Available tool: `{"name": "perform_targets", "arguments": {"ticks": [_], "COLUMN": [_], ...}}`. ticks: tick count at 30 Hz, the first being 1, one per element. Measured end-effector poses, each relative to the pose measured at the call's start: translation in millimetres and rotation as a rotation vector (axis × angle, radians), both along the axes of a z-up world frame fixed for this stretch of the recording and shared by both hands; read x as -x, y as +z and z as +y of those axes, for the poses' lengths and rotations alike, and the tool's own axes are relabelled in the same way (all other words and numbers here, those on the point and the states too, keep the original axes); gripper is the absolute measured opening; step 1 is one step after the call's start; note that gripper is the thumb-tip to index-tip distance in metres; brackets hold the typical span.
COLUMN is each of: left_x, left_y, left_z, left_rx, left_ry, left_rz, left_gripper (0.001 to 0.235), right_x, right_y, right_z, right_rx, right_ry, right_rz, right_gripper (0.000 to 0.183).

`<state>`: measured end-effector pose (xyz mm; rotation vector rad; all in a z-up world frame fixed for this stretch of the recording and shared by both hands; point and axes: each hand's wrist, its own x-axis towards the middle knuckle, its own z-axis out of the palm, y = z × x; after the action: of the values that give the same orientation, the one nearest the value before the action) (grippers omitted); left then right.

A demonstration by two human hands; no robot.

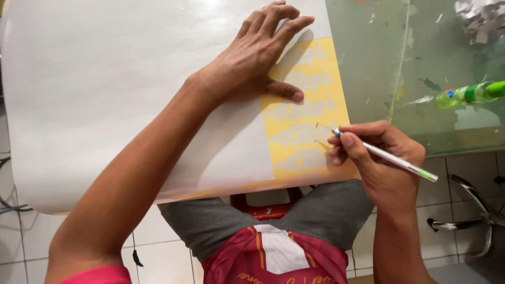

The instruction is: Using a precision knife to remove excess vinyl from a sticker sheet on a glass table

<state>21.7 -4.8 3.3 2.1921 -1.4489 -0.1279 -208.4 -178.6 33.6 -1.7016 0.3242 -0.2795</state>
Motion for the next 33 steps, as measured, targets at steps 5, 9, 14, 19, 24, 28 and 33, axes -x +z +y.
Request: {"name": "perform_targets", "arguments": {"ticks": [5,9,14,19,24,28,33], "left_x": [-17,8,40,39,40,40,39], "left_y": [12,19,19,39,31,28,24], "left_z": [-5,-10,-11,-13,-13,-13,-11], "left_rx": [0.067,0.092,0.206,0.142,0.166,0.2,0.235], "left_ry": [-0.079,0.031,0.161,0.197,0.221,0.2,0.183], "left_rz": [0.06,0.03,0.485,0.608,0.618,0.612,0.587], "left_gripper": [0.089,0.072,0.019,0.021,0.017,0.019,0.025], "right_x": [-33,-47,-42,-44,-42,-31,-8], "right_y": [4,-2,-7,-4,-2,-6,1], "right_z": [6,2,-2,1,3,3,9], "right_rx": [0.028,-0.101,-0.098,-0.084,-0.071,-0.013,0.084], "right_ry": [-0.075,-0.058,-0.085,-0.061,-0.039,-0.122,-0.1], "right_rz": [-0.062,-0.047,-0.066,-0.066,-0.062,-0.087,-0.017], "right_gripper": [0.02,0.027,0.024,0.024,0.022,0.017,0.015]}}
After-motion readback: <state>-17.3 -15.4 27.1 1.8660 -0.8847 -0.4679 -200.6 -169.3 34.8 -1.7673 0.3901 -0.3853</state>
